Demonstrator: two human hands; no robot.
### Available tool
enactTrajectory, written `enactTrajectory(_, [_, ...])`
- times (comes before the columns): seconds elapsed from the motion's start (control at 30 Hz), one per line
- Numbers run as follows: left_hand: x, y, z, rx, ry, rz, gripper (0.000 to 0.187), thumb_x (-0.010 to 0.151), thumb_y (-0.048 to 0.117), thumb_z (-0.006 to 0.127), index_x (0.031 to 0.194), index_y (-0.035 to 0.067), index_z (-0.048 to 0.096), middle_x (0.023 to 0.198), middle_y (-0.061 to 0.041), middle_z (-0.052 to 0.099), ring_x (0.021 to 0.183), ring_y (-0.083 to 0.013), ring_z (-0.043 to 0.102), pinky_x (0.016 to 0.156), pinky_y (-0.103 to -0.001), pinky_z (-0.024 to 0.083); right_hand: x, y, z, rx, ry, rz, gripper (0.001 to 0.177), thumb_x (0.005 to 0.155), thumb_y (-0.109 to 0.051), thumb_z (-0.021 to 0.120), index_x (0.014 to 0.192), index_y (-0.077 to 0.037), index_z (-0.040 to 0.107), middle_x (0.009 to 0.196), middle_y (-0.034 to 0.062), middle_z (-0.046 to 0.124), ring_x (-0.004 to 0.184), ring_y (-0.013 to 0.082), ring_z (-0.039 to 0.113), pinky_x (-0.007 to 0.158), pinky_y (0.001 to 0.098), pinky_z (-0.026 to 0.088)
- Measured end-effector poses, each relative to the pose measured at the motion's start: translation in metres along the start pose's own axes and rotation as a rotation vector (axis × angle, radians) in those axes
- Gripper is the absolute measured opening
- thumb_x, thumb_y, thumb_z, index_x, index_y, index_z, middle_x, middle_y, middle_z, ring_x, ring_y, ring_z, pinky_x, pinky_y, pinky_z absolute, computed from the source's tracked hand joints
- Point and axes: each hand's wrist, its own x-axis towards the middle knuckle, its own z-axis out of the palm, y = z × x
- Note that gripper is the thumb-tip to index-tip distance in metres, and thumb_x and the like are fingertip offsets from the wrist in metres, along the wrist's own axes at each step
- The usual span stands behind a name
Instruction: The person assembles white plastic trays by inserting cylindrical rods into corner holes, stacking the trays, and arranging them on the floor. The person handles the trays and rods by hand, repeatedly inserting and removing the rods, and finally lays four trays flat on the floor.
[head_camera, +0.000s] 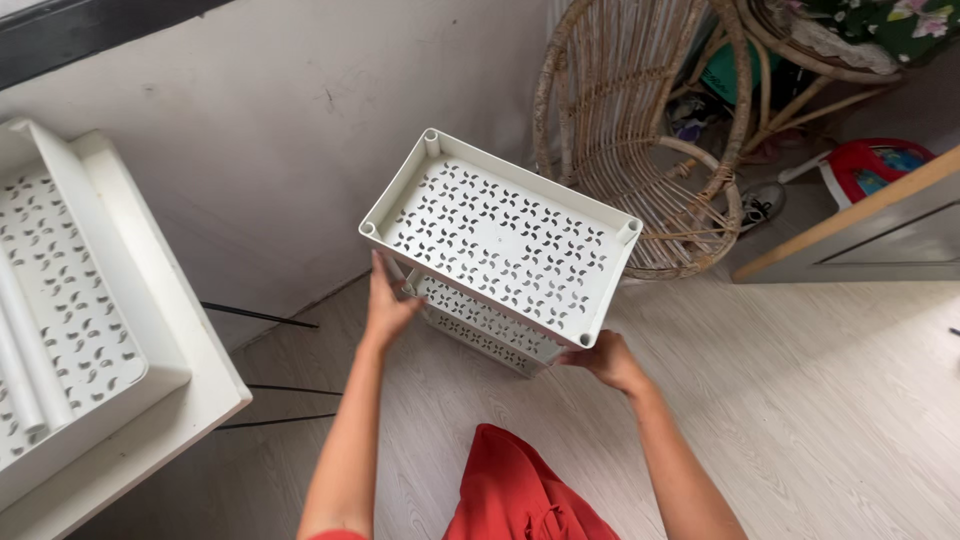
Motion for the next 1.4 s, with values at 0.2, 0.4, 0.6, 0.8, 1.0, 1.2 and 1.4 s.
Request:
enactTrajectory(0.2, [-0.106,-0.037,0.077,0.218,-0.517,0.157,0.095,0.067,0.024,0.090,0.148,0.005,0.044,0.154,-0.021,0.041,0.143,-0.0342,0.039,0.119,-0.042,0.033,0.001,-0.027,0.090,0.152,-0.090,-0.052,0.030,0.082,-0.020,0.083,0.106,-0.002,0.079,0.098,0.0131,0.081,0.090,0.0218,0.077,0.082,0.0348,0.061])
enactTrajectory(0.4, [-0.117,-0.047,0.097,-0.074,-0.260,-0.025,0.039,0.074,0.021,0.084,0.109,0.007,0.074,0.101,-0.013,0.079,0.094,-0.0262,0.076,0.081,-0.037,0.058,0.040,-0.026,0.138,1.187,-0.295,-0.084,0.036,0.099,-0.015,0.055,0.127,0.008,0.059,0.120,0.0197,0.070,0.106,0.0297,0.070,0.093,0.0440,0.059])
enactTrajectory(0.6, [-0.113,-0.071,0.098,0.008,-0.090,0.232,0.027,0.085,0.008,0.068,0.112,0.006,0.072,0.106,-0.015,0.076,0.098,-0.0293,0.074,0.082,-0.038,0.059,0.076,-0.071,0.171,1.485,-0.307,-0.326,0.049,0.105,-0.028,0.040,0.143,0.003,0.047,0.140,0.0160,0.059,0.125,0.0271,0.062,0.105,0.0423,0.053])
enactTrajectory(0.8, [-0.111,-0.082,0.095,-0.033,-0.106,0.335,0.038,0.076,0.006,0.070,0.114,0.003,0.069,0.109,-0.021,0.073,0.101,-0.0361,0.069,0.084,-0.043,0.055,0.107,-0.109,0.186,1.257,-0.221,-0.500,0.047,0.104,-0.026,0.041,0.140,0.002,0.049,0.138,0.0153,0.060,0.123,0.0273,0.062,0.103,0.0424,0.053])
enactTrajectory(1.0, [-0.102,-0.072,0.095,-0.020,-0.260,0.118,0.028,0.082,0.008,0.063,0.110,0.005,0.069,0.107,-0.018,0.074,0.100,-0.0322,0.073,0.085,-0.039,0.058,0.093,-0.075,0.189,1.158,-0.194,-0.512,0.044,0.104,-0.025,0.043,0.138,0.002,0.051,0.135,0.0147,0.061,0.121,0.0276,0.062,0.102,0.0425,0.053])
enactTrajectory(1.2, [-0.097,-0.071,0.104,0.056,-0.216,0.169,0.030,0.085,0.013,0.069,0.114,0.007,0.069,0.113,-0.019,0.073,0.105,-0.0361,0.070,0.088,-0.041,0.057,0.107,-0.083,0.189,1.103,-0.210,-0.541,0.042,0.103,-0.024,0.045,0.136,0.002,0.052,0.133,0.0140,0.062,0.119,0.0279,0.061,0.101,0.0426,0.053])
enactTrajectory(1.4, [-0.106,-0.067,0.101,-0.019,-0.229,0.137,0.037,0.079,0.010,0.071,0.115,0.005,0.068,0.113,-0.020,0.072,0.106,-0.0361,0.069,0.088,-0.042,0.056,0.101,-0.082,0.185,1.031,-0.182,-0.567,0.040,0.103,-0.023,0.047,0.133,0.002,0.054,0.130,0.0133,0.064,0.117,0.0282,0.061,0.099,0.0427,0.053])
